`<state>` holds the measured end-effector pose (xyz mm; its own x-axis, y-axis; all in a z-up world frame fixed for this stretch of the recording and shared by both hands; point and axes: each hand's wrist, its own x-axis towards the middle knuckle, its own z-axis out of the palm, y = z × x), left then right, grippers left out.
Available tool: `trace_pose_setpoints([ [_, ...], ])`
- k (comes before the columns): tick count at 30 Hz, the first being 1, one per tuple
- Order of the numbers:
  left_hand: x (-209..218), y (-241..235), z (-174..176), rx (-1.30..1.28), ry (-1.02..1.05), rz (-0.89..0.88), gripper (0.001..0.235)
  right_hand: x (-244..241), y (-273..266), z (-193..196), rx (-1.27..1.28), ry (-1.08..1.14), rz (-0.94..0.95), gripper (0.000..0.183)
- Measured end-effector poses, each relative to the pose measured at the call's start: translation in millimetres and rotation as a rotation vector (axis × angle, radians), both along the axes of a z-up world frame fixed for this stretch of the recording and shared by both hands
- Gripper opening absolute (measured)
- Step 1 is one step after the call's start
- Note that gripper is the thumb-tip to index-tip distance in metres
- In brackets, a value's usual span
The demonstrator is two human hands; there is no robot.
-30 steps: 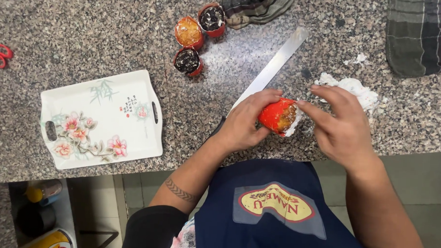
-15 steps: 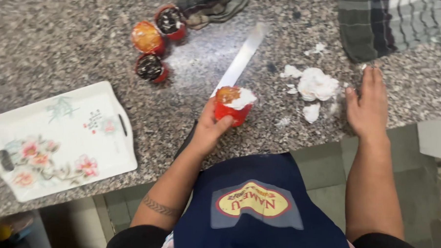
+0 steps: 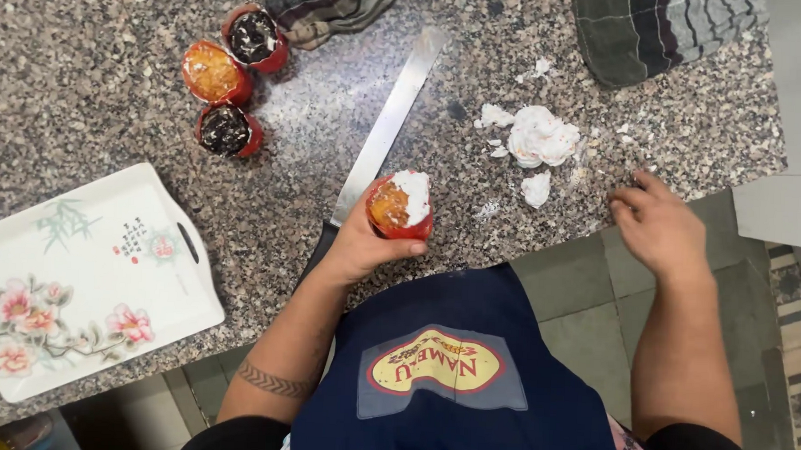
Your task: Clean the crumbs and cream off a granite bakery counter using a large knife and a cloth.
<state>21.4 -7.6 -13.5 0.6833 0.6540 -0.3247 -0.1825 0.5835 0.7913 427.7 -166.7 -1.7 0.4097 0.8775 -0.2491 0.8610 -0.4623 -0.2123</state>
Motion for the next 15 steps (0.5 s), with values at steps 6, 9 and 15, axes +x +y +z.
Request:
trace_pose_setpoints([
  [6,11.7,2.6,25.8,0.252,0.080,0.008,0.096,1.8,3.9,30.0,0.203,0.054,-0.093,0.037],
  [9,13.5,5.3,22.9,0.437,0.080,0.013,0.091,-16.6,16.3,46.8,0.377,0.187,-0.053,0.034],
  [15,19.3,20.1,70.6,0.817,0.331,-0.008,0.078,-103.6,57.1,81.9,0.549,0.672,0.186,0.035],
])
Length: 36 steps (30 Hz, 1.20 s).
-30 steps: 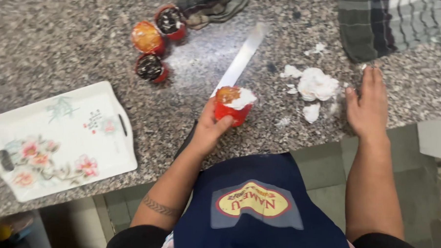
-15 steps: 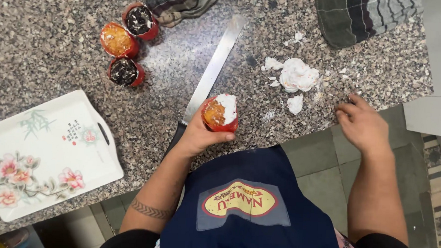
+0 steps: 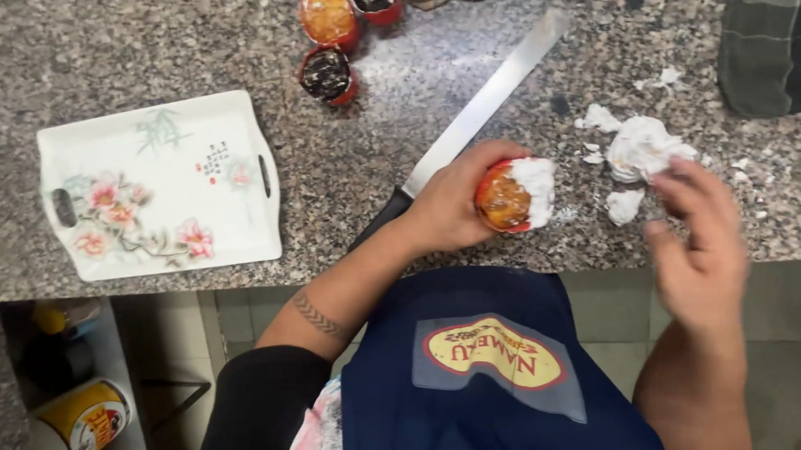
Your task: Clean the crumbs and cream off a granite bakery counter using a large knife and a cloth.
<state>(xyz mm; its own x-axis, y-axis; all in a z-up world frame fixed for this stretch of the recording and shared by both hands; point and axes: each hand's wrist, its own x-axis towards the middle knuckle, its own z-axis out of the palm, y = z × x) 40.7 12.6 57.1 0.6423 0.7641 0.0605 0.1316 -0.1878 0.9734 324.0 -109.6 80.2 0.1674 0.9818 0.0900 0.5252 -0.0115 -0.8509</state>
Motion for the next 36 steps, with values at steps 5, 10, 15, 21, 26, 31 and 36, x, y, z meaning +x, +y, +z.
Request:
trace_pose_setpoints([
  [5,3.1,4.1,3.7,0.297,0.038,0.032,0.078,-42.5,28.2,12.2,-0.065,0.147,0.207,0.045],
  [10,0.2,1.7,7.6,0.203,0.052,0.071,0.076,-50.7,33.9,14.1,0.033,-0.053,0.239,0.066],
  [15,1.8,-1.0,-2.7,0.168,0.078,0.044,0.077,-44.4,47.9,15.9,0.134,-0.230,0.272,0.082],
  [21,-3.3,-4.0,-11.3,0.041,0.120,0.011,0.090,-31.9,55.2,30.5,0.129,-0.113,0.027,0.051],
  [26,-2.1,-8.8,-19.2,-0.107,0.056,-0.005,0.095,-9.9,36.0,0.6,0.221,-0.098,0.086,0.039],
  [31,-6.2,-6.5,-11.7,-0.025,0.104,0.013,0.088,14.7,27.7,7.6,0.126,0.594,0.008,0.010],
  [36,-7.2,-3.8,-5.6,0.043,0.092,0.018,0.082,-6.6,51.5,14.7,0.001,0.196,0.183,0.025],
])
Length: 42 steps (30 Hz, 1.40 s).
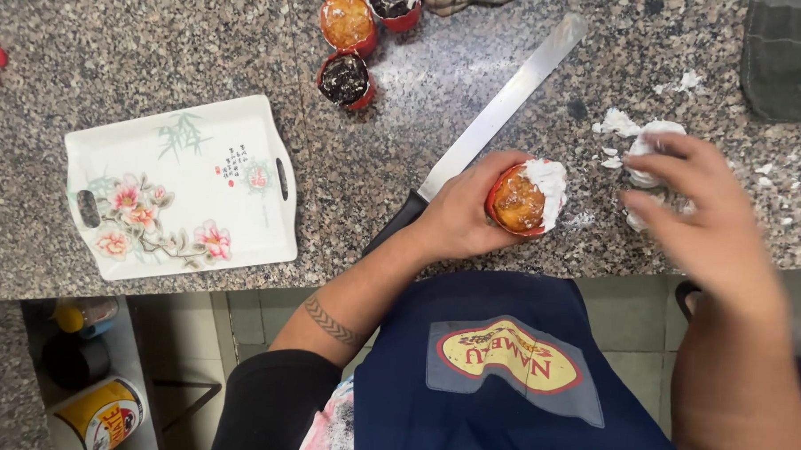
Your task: Clean the crumbs and cream off a granite bakery counter using a large knife and a cloth.
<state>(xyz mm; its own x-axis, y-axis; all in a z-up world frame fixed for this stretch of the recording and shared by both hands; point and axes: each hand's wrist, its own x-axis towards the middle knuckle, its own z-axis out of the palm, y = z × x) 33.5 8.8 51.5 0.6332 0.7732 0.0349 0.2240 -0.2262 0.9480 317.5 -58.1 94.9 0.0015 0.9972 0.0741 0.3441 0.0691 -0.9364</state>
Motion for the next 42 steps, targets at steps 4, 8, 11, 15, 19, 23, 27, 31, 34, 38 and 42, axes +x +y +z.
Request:
trace_pose_setpoints([
  [4,-1.7,1.6,1.8,0.059,0.003,-0.004,0.080,-25.6,-5.9,-13.5,-0.036,-0.232,0.033,0.040],
  [8,0.0,3.3,6.6,0.136,-0.057,-0.014,0.078,-44.5,-1.0,-21.1,0.026,-0.196,0.104,0.052],
  [11,0.2,3.9,12.1,0.158,-0.065,-0.011,0.075,-53.1,-4.2,-27.4,-0.001,-0.080,0.150,0.060],
  [15,-0.4,3.7,11.1,0.300,-0.081,0.041,0.076,-59.2,-8.3,-25.8,0.037,-0.072,0.148,0.065],
  [19,0.3,4.5,12.2,0.404,-0.073,0.057,0.076,-60.4,-9.2,-14.1,0.093,-0.135,0.127,0.064],
  [23,1.8,3.4,16.1,0.447,-0.042,0.059,0.076,-59.8,-10.4,-6.3,0.148,-0.228,0.114,0.063],
  [27,3.2,3.0,15.9,0.443,-0.068,0.078,0.074,-61.4,-10.4,1.3,0.226,-0.368,0.065,0.058],
  [31,3.4,1.3,18.0,0.456,-0.040,0.103,0.074,-63.9,-10.7,5.4,0.282,-0.436,0.043,0.055],
  [34,4.4,2.3,18.3,0.460,-0.045,0.098,0.075,-65.0,-11.2,8.3,0.350,-0.492,0.005,0.054],
  [38,4.2,2.4,16.7,0.446,-0.057,0.085,0.076,-64.6,-9.2,10.5,0.345,-0.508,0.005,0.052],
  [42,3.4,2.6,16.7,0.447,-0.035,0.071,0.080,-67.6,-7.0,11.3,0.325,-0.464,0.050,0.054],
])
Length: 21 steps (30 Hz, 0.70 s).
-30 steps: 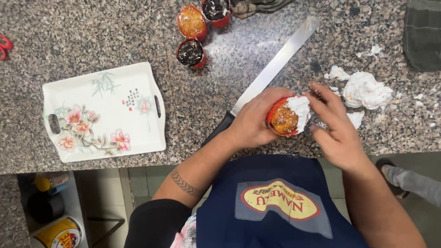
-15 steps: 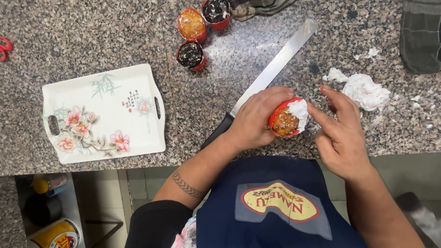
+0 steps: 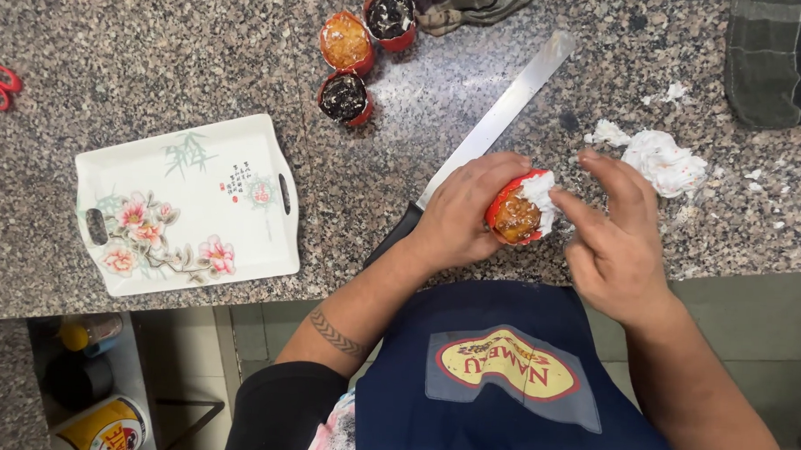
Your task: Clean the crumbs and cream off a granite bakery counter using a large knife and a cloth.
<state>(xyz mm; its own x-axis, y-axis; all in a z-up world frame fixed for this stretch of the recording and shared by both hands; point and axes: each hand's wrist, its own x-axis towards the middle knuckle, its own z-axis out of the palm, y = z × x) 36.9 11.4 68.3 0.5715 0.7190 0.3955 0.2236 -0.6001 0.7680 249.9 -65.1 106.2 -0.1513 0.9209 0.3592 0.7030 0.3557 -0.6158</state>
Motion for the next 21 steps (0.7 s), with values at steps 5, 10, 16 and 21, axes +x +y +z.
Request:
trace_pose_setpoints([
  [5,2.5,-4.3,-2.9,0.031,0.045,0.009,0.083,-2.3,-1.1,-9.4,-0.006,-0.016,0.033,0.054],
  [10,3.0,-4.0,-2.2,0.056,0.065,0.012,0.080,5.0,0.0,-14.6,-0.212,0.258,0.074,0.053],
  [16,2.7,-1.9,-6.2,0.003,0.015,0.008,0.079,37.2,-6.5,-21.2,-0.250,0.607,0.125,0.030],
  [21,-4.5,1.5,-8.8,-0.004,-0.011,0.036,0.079,78.6,-10.0,0.2,-0.120,0.562,-0.055,0.020],
])
